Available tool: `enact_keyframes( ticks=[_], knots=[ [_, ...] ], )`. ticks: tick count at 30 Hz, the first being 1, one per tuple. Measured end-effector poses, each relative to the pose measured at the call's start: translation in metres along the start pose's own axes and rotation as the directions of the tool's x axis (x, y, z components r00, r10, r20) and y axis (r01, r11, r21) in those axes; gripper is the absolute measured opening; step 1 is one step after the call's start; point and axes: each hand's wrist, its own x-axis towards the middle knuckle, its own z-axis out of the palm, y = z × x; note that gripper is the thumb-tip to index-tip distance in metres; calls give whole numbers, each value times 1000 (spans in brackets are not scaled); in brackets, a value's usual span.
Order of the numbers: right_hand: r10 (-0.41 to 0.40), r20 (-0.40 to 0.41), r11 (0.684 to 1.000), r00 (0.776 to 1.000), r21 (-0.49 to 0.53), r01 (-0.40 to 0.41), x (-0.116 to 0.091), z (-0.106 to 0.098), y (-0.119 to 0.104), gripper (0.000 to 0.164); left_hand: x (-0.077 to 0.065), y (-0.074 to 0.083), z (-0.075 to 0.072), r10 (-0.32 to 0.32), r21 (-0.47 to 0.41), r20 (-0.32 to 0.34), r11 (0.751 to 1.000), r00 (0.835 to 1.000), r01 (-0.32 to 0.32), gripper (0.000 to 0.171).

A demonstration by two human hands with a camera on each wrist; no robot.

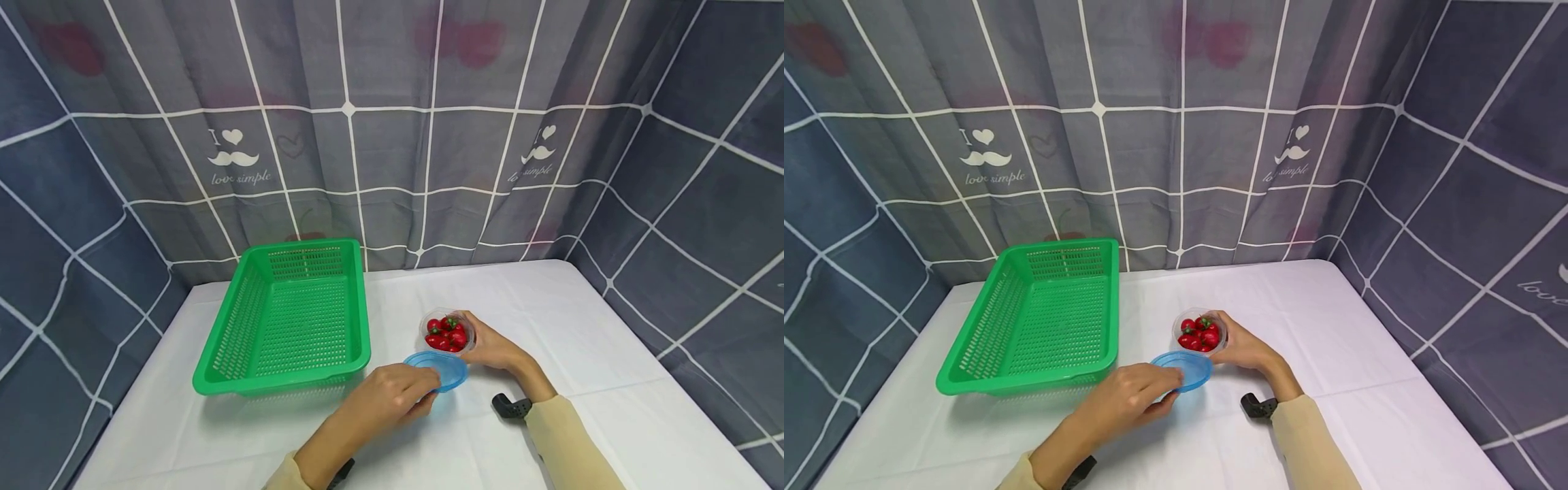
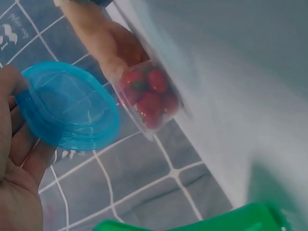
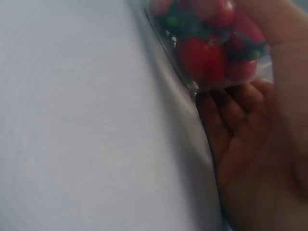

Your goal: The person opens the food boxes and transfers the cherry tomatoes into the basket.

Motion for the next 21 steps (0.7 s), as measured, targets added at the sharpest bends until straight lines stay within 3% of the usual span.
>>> enact_keyframes(
  ticks=[3, 10, 16, 21],
  knots=[
    [-3, -12, 1000, 1000, 1, 3, 1, 0, 0, 92, -6, 4, -1, 65, 45, 0, 997, 998, -65, 13],
    [12, -18, 1000, 1000, -12, -12, 2, 1, 0, 95, -19, 9, 7, 98, 49, 77, 994, 992, -102, 5],
    [19, -17, 1000, 1000, -1, -19, 2, 1, 0, 95, -26, 11, 11, 50, 3, 149, 999, 988, -50, 13],
    [21, -12, 1000, 1000, -1, -21, 1, 1, 0, 96, -30, 10, 12, 6, -51, 245, 999, 970, 6, 21]
  ],
)
